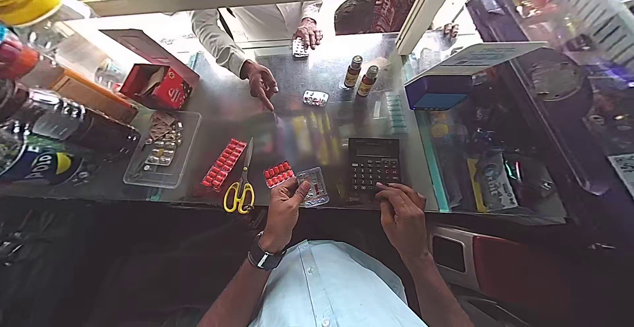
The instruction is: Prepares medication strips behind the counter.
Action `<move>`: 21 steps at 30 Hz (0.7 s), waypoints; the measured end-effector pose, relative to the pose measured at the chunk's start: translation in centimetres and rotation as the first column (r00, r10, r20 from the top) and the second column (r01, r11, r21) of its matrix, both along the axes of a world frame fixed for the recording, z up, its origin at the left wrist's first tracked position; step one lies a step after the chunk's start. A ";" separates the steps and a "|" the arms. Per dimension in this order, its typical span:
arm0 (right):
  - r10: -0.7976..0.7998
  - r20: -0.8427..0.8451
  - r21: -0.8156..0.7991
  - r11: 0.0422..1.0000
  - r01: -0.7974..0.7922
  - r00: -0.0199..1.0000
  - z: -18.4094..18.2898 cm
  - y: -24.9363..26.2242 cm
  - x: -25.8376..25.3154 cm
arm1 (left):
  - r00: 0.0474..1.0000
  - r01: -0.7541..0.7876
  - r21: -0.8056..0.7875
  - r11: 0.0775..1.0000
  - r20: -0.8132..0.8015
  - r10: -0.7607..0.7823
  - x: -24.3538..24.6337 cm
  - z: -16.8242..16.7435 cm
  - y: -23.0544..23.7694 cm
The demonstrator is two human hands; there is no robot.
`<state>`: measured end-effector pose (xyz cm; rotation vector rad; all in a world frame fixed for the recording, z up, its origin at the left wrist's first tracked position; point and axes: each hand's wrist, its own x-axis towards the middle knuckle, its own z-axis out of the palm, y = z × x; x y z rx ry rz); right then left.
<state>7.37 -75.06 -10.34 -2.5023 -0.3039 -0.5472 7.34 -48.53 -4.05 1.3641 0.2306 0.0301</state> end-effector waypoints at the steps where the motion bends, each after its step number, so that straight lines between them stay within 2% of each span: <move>1: -0.004 0.002 0.002 1.000 0.004 1.000 -0.1 0.0 0.1 | 1.000 -0.003 0.005 1.000 -0.001 0.003 -0.1 0.0 0.0; 11: 0.074 0.024 0.005 0.997 -0.074 0.997 0.5 0.1 1.5 | 1.000 0.001 -0.078 0.997 -0.005 -0.001 -2.3 0.0 -0.7; 18: 0.070 -0.039 -0.154 0.985 -0.075 0.997 0.9 0.9 2.4 | 1.000 -0.004 -0.104 0.995 -0.008 0.003 -2.4 -0.2 -0.4; 21: 0.110 -0.019 -0.090 0.990 -0.112 0.994 1.1 1.3 2.4 | 1.000 -0.006 -0.102 0.995 -0.020 0.004 -2.5 -0.6 -0.1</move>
